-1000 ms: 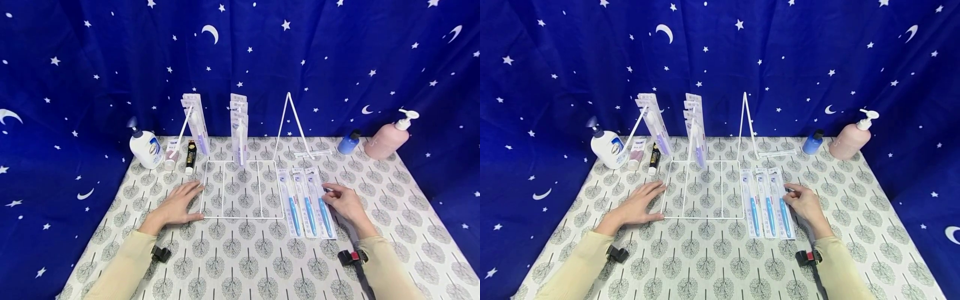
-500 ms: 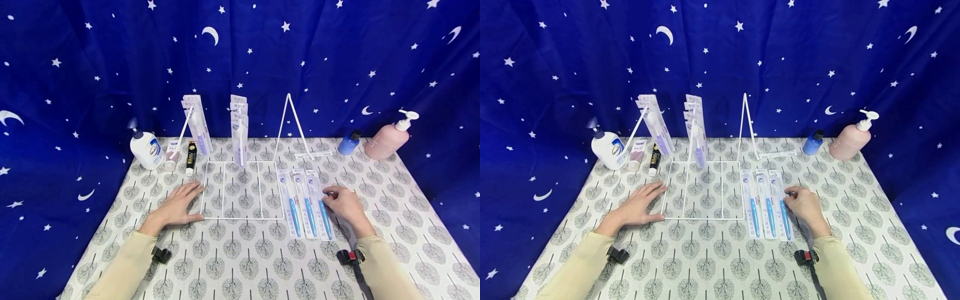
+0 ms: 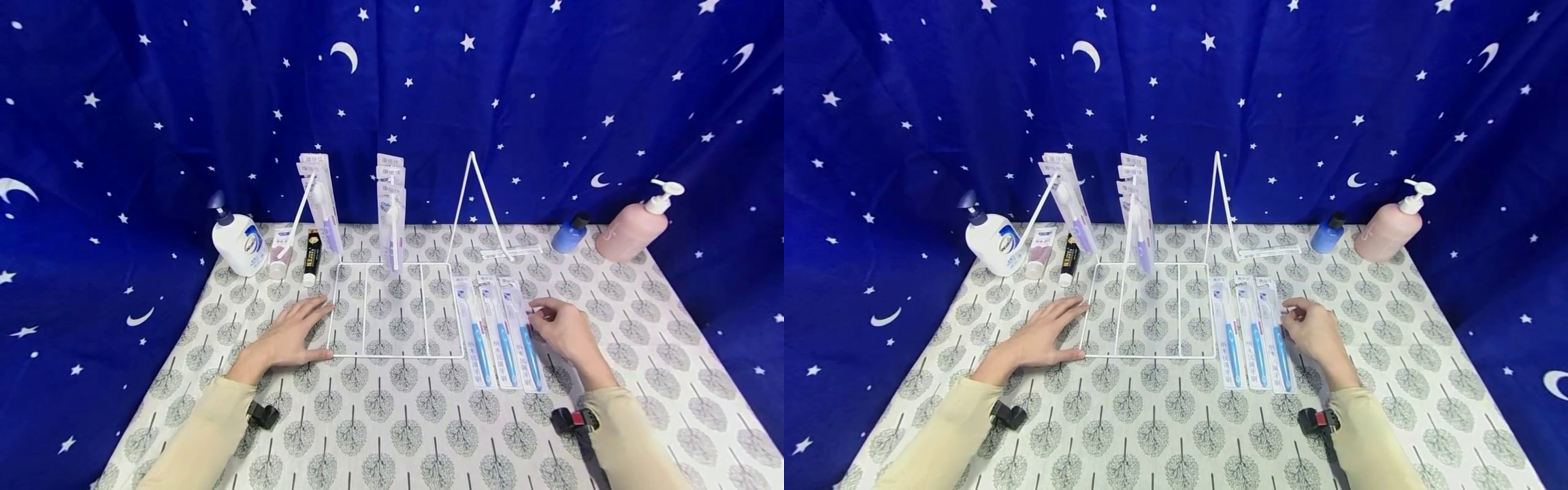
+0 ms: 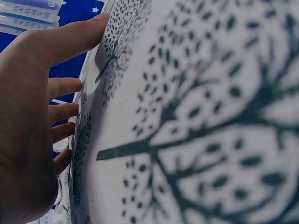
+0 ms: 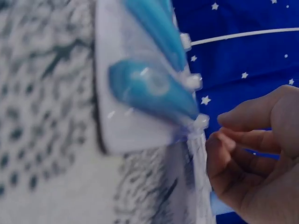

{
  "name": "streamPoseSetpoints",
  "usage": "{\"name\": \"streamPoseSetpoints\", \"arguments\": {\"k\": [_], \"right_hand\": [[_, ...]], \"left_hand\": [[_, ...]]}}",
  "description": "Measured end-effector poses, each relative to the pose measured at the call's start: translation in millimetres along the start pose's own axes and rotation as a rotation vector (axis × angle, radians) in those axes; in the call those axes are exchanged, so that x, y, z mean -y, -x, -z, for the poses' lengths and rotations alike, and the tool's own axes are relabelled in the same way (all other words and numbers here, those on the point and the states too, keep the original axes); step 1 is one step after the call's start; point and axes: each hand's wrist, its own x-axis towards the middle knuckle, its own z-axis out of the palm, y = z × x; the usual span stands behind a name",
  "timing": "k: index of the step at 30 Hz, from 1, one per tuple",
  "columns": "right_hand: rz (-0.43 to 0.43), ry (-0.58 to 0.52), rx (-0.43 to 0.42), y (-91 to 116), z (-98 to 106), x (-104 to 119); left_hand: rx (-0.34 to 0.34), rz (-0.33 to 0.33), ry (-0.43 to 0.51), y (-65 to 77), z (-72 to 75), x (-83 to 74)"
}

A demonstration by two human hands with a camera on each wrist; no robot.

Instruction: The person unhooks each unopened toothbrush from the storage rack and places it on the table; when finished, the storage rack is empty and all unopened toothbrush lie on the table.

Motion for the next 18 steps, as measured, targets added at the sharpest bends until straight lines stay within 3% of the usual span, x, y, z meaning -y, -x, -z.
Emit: {"name": "streamPoseSetpoints", "arguments": {"k": [6,18], "right_hand": [[0.072,-0.105,-0.063,-4,2,24],[0.282,-0.495,-0.101,-21,-8,81]], "left_hand": [[-0.02,0.003,0.019,0.2,1.8,-1.2],[-0.023,-0.002,0.022,0.7,1.6,-1.5]]}}
